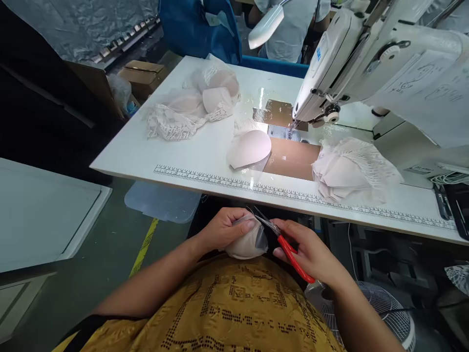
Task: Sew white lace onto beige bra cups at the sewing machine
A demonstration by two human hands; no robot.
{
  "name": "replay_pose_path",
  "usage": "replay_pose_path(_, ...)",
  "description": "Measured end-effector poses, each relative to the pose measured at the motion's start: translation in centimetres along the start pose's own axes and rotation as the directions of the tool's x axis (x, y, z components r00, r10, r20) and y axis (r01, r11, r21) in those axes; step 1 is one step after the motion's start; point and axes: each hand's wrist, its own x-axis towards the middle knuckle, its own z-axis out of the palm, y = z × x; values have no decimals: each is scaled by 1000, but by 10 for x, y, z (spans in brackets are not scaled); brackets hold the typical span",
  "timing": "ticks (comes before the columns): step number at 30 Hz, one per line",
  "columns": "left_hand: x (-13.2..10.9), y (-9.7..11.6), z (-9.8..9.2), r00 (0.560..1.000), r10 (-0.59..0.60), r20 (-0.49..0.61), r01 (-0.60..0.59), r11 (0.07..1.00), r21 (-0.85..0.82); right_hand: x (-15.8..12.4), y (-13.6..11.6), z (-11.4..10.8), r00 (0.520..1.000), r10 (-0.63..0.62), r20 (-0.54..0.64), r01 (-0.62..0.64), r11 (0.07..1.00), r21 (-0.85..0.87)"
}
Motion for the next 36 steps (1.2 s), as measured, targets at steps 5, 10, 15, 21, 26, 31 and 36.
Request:
replay_pose_path(5, 0, -3, 0, 1000, 26, -1, -26, 999, -21, 5, -2, 1, 1000, 5, 19, -3, 998, -57)
replay_pose_path(10, 0, -4, 0, 1000, 23, -8, -23, 1000, -3, 6, -4, 1, 998, 39, 44, -35, 995, -89)
replay_pose_path(15, 0, -2, 2, 1000, 11, -20, -11, 1000, 13, 6, -6, 0, 995, 57, 77, -52, 996, -73)
replay_pose_path(21, 0, -1, 2, 1000, 6, -16, -6, 1000, 6, 8, -6, 2, 993, 57, 99, -50, 996, -71)
replay_pose_path(26, -1, -1, 2, 1000, -4, -25, 4, 1000, 15, 8, -6, 4, 996, 37, 86, -33, 998, -56)
replay_pose_path(31, -1, -1, 3, 999, -19, -34, 19, 1000, 8, 7, -4, 5, 997, 30, 71, -26, 998, -54)
replay_pose_path(36, -1, -1, 4, 1000, -12, -29, 11, 999, -48, 8, 0, 6, 999, 9, 50, -4, 996, -91)
